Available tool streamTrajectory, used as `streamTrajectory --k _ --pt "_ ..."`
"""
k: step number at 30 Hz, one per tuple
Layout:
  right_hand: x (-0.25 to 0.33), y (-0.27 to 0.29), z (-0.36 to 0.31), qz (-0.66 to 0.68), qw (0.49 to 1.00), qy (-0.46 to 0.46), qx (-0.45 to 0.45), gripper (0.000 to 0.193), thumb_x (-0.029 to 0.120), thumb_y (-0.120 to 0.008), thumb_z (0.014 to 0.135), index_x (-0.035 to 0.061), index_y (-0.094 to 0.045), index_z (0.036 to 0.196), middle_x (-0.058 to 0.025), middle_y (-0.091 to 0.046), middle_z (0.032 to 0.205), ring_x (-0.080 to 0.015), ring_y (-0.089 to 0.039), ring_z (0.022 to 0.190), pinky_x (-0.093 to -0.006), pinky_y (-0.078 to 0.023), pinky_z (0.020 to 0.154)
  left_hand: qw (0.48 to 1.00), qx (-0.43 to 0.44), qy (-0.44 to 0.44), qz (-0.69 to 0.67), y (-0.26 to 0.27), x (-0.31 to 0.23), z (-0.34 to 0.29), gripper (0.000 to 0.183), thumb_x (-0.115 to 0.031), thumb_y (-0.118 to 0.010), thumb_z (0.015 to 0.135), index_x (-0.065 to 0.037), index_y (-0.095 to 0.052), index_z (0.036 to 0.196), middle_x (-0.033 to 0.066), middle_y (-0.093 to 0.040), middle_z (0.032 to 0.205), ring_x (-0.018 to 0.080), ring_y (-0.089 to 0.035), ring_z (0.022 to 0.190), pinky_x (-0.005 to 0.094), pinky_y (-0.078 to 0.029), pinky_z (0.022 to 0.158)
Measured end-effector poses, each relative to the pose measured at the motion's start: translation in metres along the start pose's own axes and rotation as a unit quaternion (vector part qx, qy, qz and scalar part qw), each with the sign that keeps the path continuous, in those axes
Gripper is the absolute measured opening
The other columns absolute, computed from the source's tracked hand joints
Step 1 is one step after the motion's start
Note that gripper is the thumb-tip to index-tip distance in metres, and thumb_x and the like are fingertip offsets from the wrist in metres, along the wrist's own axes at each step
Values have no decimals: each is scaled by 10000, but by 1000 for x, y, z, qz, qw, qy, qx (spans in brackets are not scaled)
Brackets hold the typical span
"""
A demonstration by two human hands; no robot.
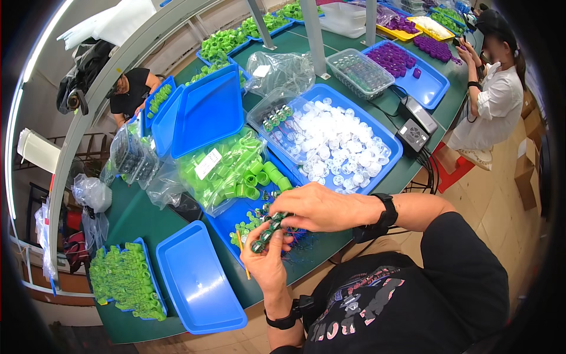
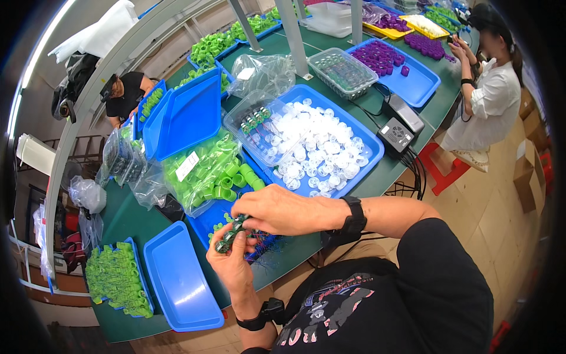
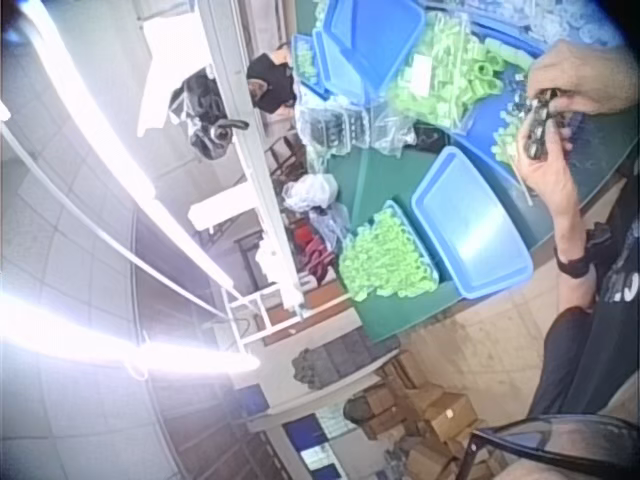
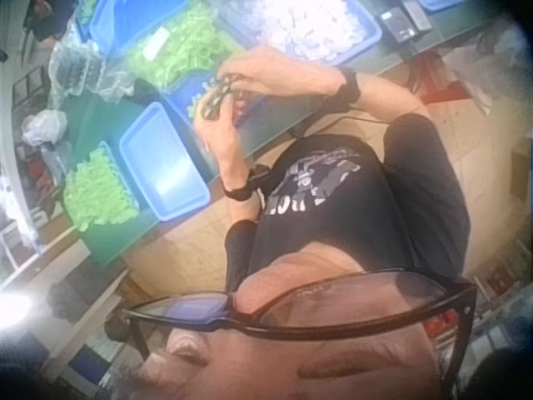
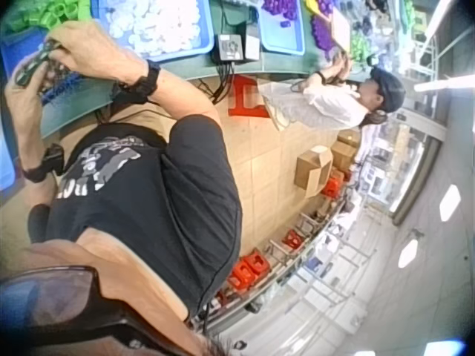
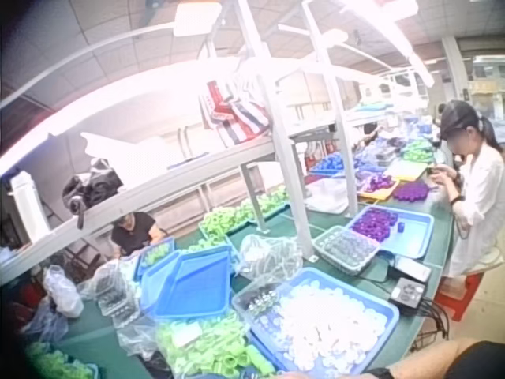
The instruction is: The recorder is assembling small electronic components by inserting colorful plastic caps over internal circuitry and wires.
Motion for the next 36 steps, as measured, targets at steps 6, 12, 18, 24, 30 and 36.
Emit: streamTrajectory --k 6,12,18,24,30,36 --pt "-18 -20 -7 72 985 -153 42 189 47 -599 824 -18 -618 1000 -187 -655 785 -360 -639 722 -409 -487 629 994 -82 -68 37 17 -2 -4 159 31 -669 853 72 -634 1002 129 -678 808 162 -671 645 220 -495 517" --pt "-27 -34 -17 70 974 -210 -39 152 48 -597 804 -27 -617 935 -205 -610 661 -359 -625 608 -406 -464 545 961 -166 -122 187 15 -10 -10 163 57 -685 800 81 -659 959 114 -677 730 153 -682 640 244 -516 558" --pt "-34 -40 -22 104 966 -226 -65 122 32 -585 802 -37 -600 902 -195 -601 631 -327 -622 559 -382 -456 503 921 -150 -216 287 10 -16 -12 139 51 -656 825 89 -654 959 103 -687 736 130 -666 635 235 -510 564" --pt "-40 -44 -23 172 946 -267 -67 111 2 -554 825 -73 -578 903 -167 -624 623 -230 -649 531 -336 -485 491 909 -155 -227 312 7 -15 -8 132 57 -649 820 91 -662 947 106 -696 742 133 -671 641 243 -513 574" --pt "-51 -50 -21 142 947 -283 -52 115 -2 -552 850 -60 -582 944 -131 -664 672 -182 -672 577 -296 -519 520 914 -164 -216 300 8 -12 1 107 55 -642 834 88 -657 935 111 -690 766 127 -666 648 236 -510 554" --pt "-55 -32 -18 5 966 -248 -66 203 60 -606 816 -12 -605 1006 -135 -666 729 -275 -661 649 -353 -523 604 988 -148 -39 -13 17 7 11 123 8 -660 861 78 -636 959 122 -672 772 149 -660 628 224 -524 526"
Point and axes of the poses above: each hand's wrist, its own z-axis towards the middle knuckle, its own y-axis out of the back of the hand, x = y × z, the point moved 7 cm from there along z, towards the middle knuckle
